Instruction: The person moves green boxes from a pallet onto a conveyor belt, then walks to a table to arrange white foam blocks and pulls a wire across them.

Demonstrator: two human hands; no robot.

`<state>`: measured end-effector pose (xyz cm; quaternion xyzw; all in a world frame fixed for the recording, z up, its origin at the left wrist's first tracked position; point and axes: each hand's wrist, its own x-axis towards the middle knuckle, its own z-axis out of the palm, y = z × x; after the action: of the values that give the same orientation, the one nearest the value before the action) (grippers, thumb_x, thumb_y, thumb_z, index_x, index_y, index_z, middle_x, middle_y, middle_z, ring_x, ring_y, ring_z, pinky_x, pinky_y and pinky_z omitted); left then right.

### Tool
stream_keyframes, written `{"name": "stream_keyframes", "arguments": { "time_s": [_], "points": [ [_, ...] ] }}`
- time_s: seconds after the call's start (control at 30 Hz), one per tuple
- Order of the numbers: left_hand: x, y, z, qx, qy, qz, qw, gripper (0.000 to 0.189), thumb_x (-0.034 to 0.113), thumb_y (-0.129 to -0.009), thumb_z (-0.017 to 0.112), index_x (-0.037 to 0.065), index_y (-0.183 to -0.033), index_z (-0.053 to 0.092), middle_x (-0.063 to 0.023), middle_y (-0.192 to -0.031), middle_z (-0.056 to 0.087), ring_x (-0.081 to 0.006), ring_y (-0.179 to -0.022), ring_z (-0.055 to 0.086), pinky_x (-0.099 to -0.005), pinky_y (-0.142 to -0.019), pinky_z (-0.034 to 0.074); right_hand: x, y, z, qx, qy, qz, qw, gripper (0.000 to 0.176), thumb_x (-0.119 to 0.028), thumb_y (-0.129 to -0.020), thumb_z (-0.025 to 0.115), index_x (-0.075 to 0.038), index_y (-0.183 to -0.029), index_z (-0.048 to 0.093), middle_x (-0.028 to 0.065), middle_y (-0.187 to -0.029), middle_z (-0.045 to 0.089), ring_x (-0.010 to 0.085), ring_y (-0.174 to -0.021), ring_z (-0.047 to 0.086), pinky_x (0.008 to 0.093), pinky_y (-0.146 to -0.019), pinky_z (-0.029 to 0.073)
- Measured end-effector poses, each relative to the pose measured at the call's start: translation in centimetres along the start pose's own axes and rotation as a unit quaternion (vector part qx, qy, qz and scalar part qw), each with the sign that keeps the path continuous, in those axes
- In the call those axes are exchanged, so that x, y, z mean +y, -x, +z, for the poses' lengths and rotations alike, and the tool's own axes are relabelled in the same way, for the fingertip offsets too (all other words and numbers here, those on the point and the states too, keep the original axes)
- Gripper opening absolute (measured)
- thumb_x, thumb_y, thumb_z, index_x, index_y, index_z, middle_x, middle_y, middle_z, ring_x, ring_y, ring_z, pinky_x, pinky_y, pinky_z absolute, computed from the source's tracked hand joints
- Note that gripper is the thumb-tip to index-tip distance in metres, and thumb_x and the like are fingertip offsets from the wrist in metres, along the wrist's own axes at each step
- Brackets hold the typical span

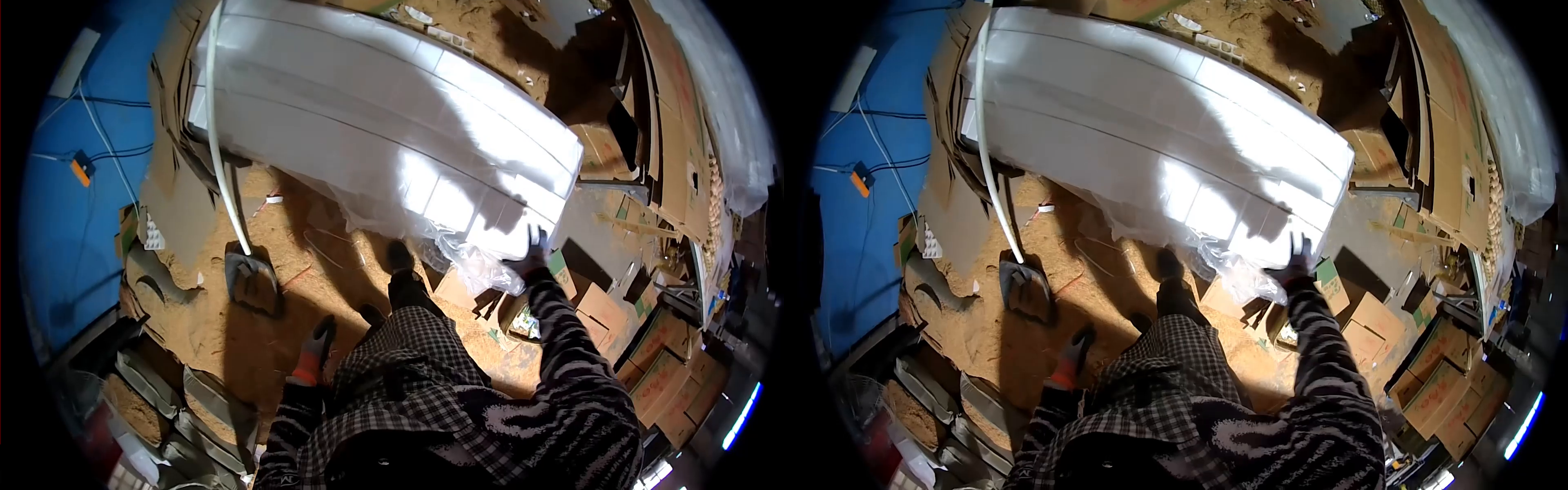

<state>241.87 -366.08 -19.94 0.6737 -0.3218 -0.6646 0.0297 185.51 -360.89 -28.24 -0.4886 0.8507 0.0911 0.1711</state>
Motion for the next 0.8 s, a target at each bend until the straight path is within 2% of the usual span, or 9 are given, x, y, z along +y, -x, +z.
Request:
{"name": "stream_keyframes", "arguments": {
  "time_s": [0.1, 0.23, 0.27, 0.37, 0.4, 0.57, 0.6, 0.7, 0.8],
  "points": [
    [0.8, -1.1, 0.9, -0.021, 0.106, 0.018, 0.994, 0.042, 0.021, -0.089, 0.062, 0.002, -0.126, 0.055, -0.0075, -0.121, 0.06, -0.0103, -0.104, 0.057, -0.0235, -0.087, 0.046, -9.9, -0.5, 2.7, -0.055, 0.01, -0.108, 0.993, 0.128, -0.056, -0.045, 0.083, -0.02, -0.148, 0.017, 0.0201, -0.152, 0.01, 0.0454, -0.136, 0.013, 0.0579, -0.108, 0.016],
    [1.1, -0.4, 0.2, -0.026, -0.035, 0.023, 0.999, 0.041, 0.018, -0.091, 0.058, -0.002, -0.126, 0.053, -0.0111, -0.122, 0.059, -0.0169, -0.108, 0.056, -0.0274, -0.092, 0.044, -15.3, -3.9, 7.3, -0.006, 0.088, -0.057, 0.994, 0.12, -0.047, -0.058, 0.08, -0.012, -0.148, 0.009, 0.0164, -0.152, 0.012, 0.0376, -0.138, 0.015, 0.051, -0.111, 0.014],
    [-0.1, -0.6, -0.5, -0.031, -0.058, 0.054, 0.996, 0.042, 0.019, -0.09, 0.06, -0.001, -0.126, 0.053, -0.0111, -0.122, 0.059, -0.0151, -0.108, 0.056, -0.0269, -0.09, 0.044, -13.8, -5.5, 11.2, 0.131, 0.102, -0.058, 0.984, 0.108, -0.042, -0.058, 0.08, -0.014, -0.145, 0.023, 0.0138, -0.146, 0.025, 0.0351, -0.135, 0.022, 0.0479, -0.11, 0.019],
    [-2.9, -0.8, -2.4, -0.004, -0.04, -0.004, 0.999, 0.044, 0.02, -0.09, 0.059, -0.002, -0.128, 0.051, -0.0121, -0.124, 0.057, -0.0167, -0.11, 0.055, -0.0282, -0.092, 0.043, -12.4, -6.7, 6.9, -0.019, 0.026, -0.049, 0.998, 0.033, -0.03, -0.065, 0.076, -0.018, -0.093, 0.063, 0.0018, -0.115, 0.055, 0.027, -0.118, 0.042, 0.0436, -0.098, 0.034],
    [-2.7, -0.5, -2.7, -0.006, -0.038, -0.003, 0.999, 0.044, 0.02, -0.09, 0.059, -0.002, -0.128, 0.051, -0.0121, -0.124, 0.057, -0.0167, -0.11, 0.055, -0.0282, -0.092, 0.043, -11.5, -6.9, 7.5, 0.064, 0.011, -0.11, 0.992, 0.02, -0.026, -0.068, 0.074, -0.018, -0.082, 0.063, 0.0017, -0.101, 0.061, 0.0255, -0.108, 0.049, 0.0407, -0.092, 0.039],
    [-3.2, -0.6, -3.0, 0.015, -0.018, -0.008, 1.0, 0.045, 0.023, -0.091, 0.058, -0.002, -0.127, 0.051, -0.0119, -0.123, 0.058, -0.0162, -0.111, 0.054, -0.028, -0.091, 0.043, -3.8, -7.5, 3.1, -0.027, -0.253, 0.095, 0.962, 0.024, -0.027, -0.088, 0.057, -0.009, -0.105, 0.058, 0.0148, -0.093, 0.067, 0.0334, -0.092, 0.063, 0.043, -0.077, 0.05],
    [-3.8, -0.9, -3.1, 0.014, -0.016, -0.006, 1.0, 0.045, 0.023, -0.091, 0.058, -0.002, -0.127, 0.051, -0.0119, -0.123, 0.058, -0.0162, -0.111, 0.054, -0.028, -0.091, 0.043, 2.3, -10.0, 6.8, 0.014, -0.192, 0.218, 0.957, 0.035, -0.036, -0.091, 0.051, -0.011, -0.115, 0.058, 0.0166, -0.097, 0.066, 0.0319, -0.094, 0.064, 0.0432, -0.079, 0.05],
    [-4.5, -2.1, -3.5, 0.012, -0.048, 0.046, 0.998, 0.045, 0.025, -0.09, 0.059, -0.001, -0.127, 0.052, -0.0114, -0.12, 0.059, -0.0158, -0.103, 0.058, -0.0269, -0.082, 0.048, 15.3, -14.4, 0.5, 0.236, -0.079, 0.229, 0.941, 0.041, -0.043, -0.09, 0.048, -0.012, -0.114, 0.059, 0.0197, -0.109, 0.063, 0.0341, -0.096, 0.062, 0.0458, -0.082, 0.048],
    [-3.4, -2.9, -3.6, -0.013, -0.026, 0.004, 1.0, 0.044, 0.026, -0.09, 0.06, 0.0, -0.125, 0.053, -0.0103, -0.114, 0.062, -0.0144, -0.09, 0.061, -0.0259, -0.072, 0.051, 7.7, -15.9, -17.7, 0.256, -0.101, 0.266, 0.924, 0.028, -0.024, -0.085, 0.056, -0.015, -0.11, 0.061, 0.0187, -0.107, 0.063, 0.0369, -0.101, 0.059, 0.0417, -0.086, 0.047]
  ]
}}
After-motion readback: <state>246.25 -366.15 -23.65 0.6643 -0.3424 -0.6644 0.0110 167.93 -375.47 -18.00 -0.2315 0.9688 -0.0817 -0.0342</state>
